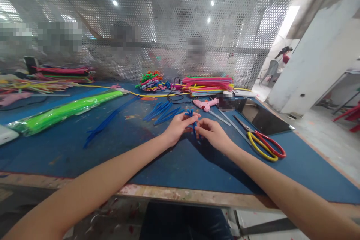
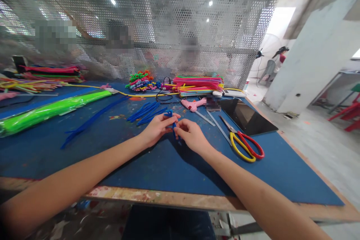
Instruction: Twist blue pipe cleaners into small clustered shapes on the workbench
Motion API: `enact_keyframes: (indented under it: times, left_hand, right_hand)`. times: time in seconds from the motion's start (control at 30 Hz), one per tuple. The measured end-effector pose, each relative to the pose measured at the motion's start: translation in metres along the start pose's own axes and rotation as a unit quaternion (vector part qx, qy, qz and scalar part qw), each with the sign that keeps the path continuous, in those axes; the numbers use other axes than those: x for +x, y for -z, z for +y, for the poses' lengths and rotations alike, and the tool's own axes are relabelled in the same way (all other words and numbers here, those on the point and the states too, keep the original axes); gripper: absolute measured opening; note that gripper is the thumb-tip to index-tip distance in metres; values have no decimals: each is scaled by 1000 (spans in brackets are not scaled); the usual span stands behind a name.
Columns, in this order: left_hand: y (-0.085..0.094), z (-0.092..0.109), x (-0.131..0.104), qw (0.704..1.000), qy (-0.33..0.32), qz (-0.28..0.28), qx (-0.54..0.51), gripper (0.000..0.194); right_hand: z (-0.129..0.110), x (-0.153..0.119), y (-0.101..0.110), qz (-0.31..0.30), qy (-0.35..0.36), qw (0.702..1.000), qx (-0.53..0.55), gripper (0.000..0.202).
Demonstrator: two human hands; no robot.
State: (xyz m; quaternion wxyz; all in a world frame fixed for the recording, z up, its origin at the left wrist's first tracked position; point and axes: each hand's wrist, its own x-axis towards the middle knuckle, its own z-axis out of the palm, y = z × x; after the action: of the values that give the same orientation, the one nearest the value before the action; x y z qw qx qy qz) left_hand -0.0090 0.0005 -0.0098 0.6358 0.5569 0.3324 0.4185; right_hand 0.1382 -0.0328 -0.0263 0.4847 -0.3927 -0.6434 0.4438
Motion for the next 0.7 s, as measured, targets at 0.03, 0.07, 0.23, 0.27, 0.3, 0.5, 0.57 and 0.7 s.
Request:
enact_keyframes:
  times: [0.03,0.07,0.23,0.27,0.3,0.5,0.57,0.7]
  left_hand:
    - [-1,0,0,1000,-7,4,-10,31]
    - [-2,0,0,1000,-15,9,-21,30]
    - [-7,2,-1,996,-26,19,-82,34]
    - [-7,2,-2,995,-25,24,-99,34]
    - [-8,3,-2,993,-24,30,-115,35]
    - [-8,5,-2,989,-33,70,-126,27]
    - [-8,6,-2,991,-40,64,-114,26]
    - [-7,7,-1,994,-45,52,-88,27]
  right_hand:
    - [0,0,0,2,2,1000,-5,18]
    - [-1,0,0,9,4,1000,-11,17]
    - [-4,1,2,81,28,995,-59,15]
    - [-5,1,2,95,36,993,-66,15]
    - [-6,1,3,107,42,991,-71,14]
    - [-8,-2,-1,91,51,993,-53,13]
    - [-8,-4,-3,93,57,993,-55,13]
    - [-9,-5,-2,112,93,981,-125,9]
